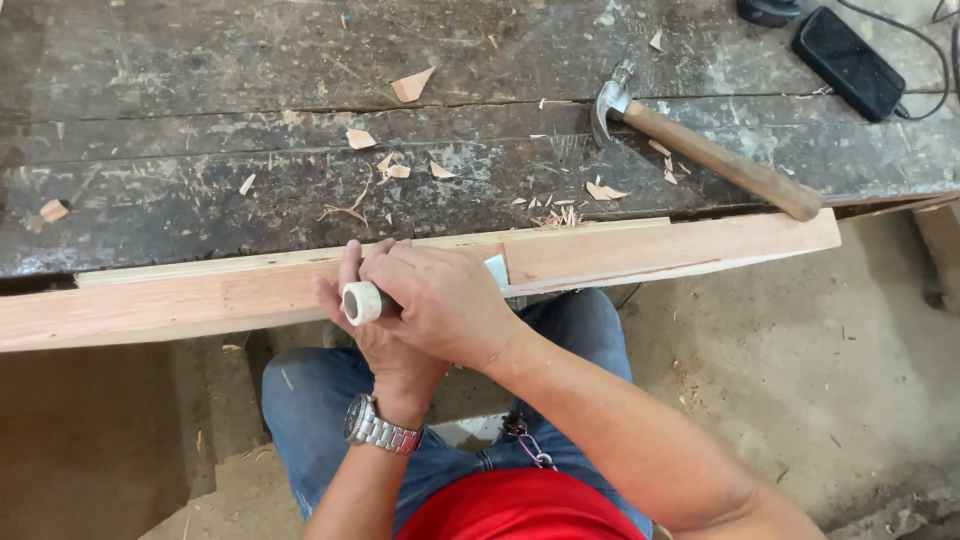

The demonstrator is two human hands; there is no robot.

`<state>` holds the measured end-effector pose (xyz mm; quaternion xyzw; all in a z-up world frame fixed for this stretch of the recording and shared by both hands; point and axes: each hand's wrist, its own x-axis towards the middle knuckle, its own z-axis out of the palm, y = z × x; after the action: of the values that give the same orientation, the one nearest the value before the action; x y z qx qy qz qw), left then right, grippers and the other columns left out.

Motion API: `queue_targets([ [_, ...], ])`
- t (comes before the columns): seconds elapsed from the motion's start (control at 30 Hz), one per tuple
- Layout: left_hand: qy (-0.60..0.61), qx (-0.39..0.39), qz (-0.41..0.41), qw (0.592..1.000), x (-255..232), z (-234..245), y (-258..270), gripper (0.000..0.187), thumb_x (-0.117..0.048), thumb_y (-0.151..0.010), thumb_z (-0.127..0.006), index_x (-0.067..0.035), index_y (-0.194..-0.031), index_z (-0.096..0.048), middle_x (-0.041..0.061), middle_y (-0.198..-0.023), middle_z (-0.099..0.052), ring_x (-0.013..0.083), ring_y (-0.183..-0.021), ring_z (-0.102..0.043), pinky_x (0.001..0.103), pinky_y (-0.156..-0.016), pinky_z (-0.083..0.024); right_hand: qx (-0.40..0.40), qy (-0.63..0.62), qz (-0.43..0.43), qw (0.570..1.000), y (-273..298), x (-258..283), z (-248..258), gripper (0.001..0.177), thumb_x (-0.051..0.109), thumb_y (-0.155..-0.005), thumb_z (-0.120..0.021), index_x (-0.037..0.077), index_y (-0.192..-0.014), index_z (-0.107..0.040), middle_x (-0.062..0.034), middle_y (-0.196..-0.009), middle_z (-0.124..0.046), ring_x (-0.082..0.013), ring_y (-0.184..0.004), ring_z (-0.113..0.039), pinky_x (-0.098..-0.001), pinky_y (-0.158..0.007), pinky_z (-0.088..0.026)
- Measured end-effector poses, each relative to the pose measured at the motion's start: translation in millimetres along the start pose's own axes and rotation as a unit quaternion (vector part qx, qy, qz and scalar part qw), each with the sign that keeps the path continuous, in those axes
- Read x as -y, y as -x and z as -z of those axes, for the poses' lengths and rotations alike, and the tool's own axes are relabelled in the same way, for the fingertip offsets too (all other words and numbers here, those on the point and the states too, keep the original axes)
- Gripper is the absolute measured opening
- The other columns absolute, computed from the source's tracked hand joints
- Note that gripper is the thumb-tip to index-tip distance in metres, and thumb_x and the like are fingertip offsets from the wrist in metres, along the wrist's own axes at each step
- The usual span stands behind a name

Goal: The person carves a wooden piece using a chisel and a hammer, then carves lines into the surface of a wooden board with a hand chisel.

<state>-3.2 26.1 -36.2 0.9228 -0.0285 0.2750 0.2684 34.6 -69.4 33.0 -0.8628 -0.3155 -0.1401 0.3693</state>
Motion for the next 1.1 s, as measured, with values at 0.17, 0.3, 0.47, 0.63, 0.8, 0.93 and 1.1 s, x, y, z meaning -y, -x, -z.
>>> queue_targets([
  [0.17,0.088,-0.02,0.023,0.996,1.9,-2.0,1.1,0.055,-0.036,-0.093,-0.074,-0.007,-0.136,-0.055,0.01,-0.139,-0.061,0.0304,-0.147,-0.042,0.054,-0.127,-0.003,-0.02,-0.016,-0.002,1.0,-1.9,5.1,0.7,0.027,0.03,-0.085,-0.078,0.012,-0.093,-0.06,-0.0068,-0.085,-0.064,-0.0287,-0.08,-0.068,-0.0422,-0.068,-0.053],
  [0.3,0.13,-0.03,0.063,0.989,2.3,-6.3,2.2,0.058,-0.035,-0.1,-0.073,-0.005,-0.142,-0.049,0.006,-0.14,-0.061,0.0228,-0.143,-0.049,0.053,-0.131,-0.008,-0.023,-0.011,-0.004,1.0,-0.7,2.9,-2.3,0.022,0.026,-0.087,-0.078,0.013,-0.093,-0.06,-0.0058,-0.088,-0.065,-0.0279,-0.082,-0.068,-0.0412,-0.071,-0.054],
  [0.47,-0.034,-0.016,-0.007,0.999,1.4,-3.3,0.8,0.052,-0.035,-0.094,-0.071,-0.01,-0.136,-0.051,0.009,-0.135,-0.061,0.0305,-0.141,-0.045,0.05,-0.125,-0.006,-0.008,-0.019,0.012,1.0,2.1,-1.5,-0.8,0.025,0.027,-0.084,-0.079,0.012,-0.094,-0.062,-0.0064,-0.086,-0.065,-0.0282,-0.08,-0.067,-0.0412,-0.069,-0.053],
  [0.63,0.151,-0.015,0.098,0.984,4.2,-11.8,5.7,0.051,-0.032,-0.108,-0.064,-0.007,-0.147,-0.044,0.004,-0.143,-0.061,0.0172,-0.141,-0.052,0.05,-0.134,-0.008,0.021,0.022,0.009,1.0,0.2,-4.5,-4.4,0.022,0.025,-0.085,-0.078,0.012,-0.095,-0.063,-0.0051,-0.086,-0.066,-0.0265,-0.08,-0.068,-0.0404,-0.068,-0.053],
  [0.8,0.016,-0.017,0.047,0.999,3.6,-14.0,5.7,0.05,-0.032,-0.102,-0.069,-0.009,-0.141,-0.047,0.006,-0.14,-0.06,0.0237,-0.143,-0.047,0.048,-0.13,-0.001,-0.004,-0.005,0.023,1.0,-3.9,-7.3,2.2,0.022,0.026,-0.085,-0.076,0.014,-0.098,-0.062,-0.0032,-0.09,-0.066,-0.0243,-0.086,-0.069,-0.0384,-0.074,-0.056],
  [0.93,0.121,-0.02,0.087,0.989,4.4,-13.5,4.4,0.057,-0.032,-0.102,-0.07,-0.006,-0.145,-0.043,0.006,-0.14,-0.059,0.0196,-0.14,-0.05,0.051,-0.13,-0.001,-0.008,-0.005,0.002,1.0,-4.5,-0.5,1.5,0.025,0.026,-0.086,-0.078,0.012,-0.098,-0.061,-0.0044,-0.09,-0.065,-0.0253,-0.085,-0.069,-0.0392,-0.072,-0.055],
  [1.1,0.052,-0.045,0.025,0.997,5.7,-13.3,6.4,0.056,-0.032,-0.101,-0.072,-0.01,-0.142,-0.042,0.008,-0.141,-0.058,0.0236,-0.144,-0.046,0.048,-0.131,-0.002,-0.012,-0.024,0.001,1.0,1.2,-0.1,4.6,0.025,0.028,-0.085,-0.08,0.014,-0.092,-0.06,-0.0034,-0.088,-0.065,-0.0253,-0.082,-0.068,-0.0387,-0.07,-0.054],
])
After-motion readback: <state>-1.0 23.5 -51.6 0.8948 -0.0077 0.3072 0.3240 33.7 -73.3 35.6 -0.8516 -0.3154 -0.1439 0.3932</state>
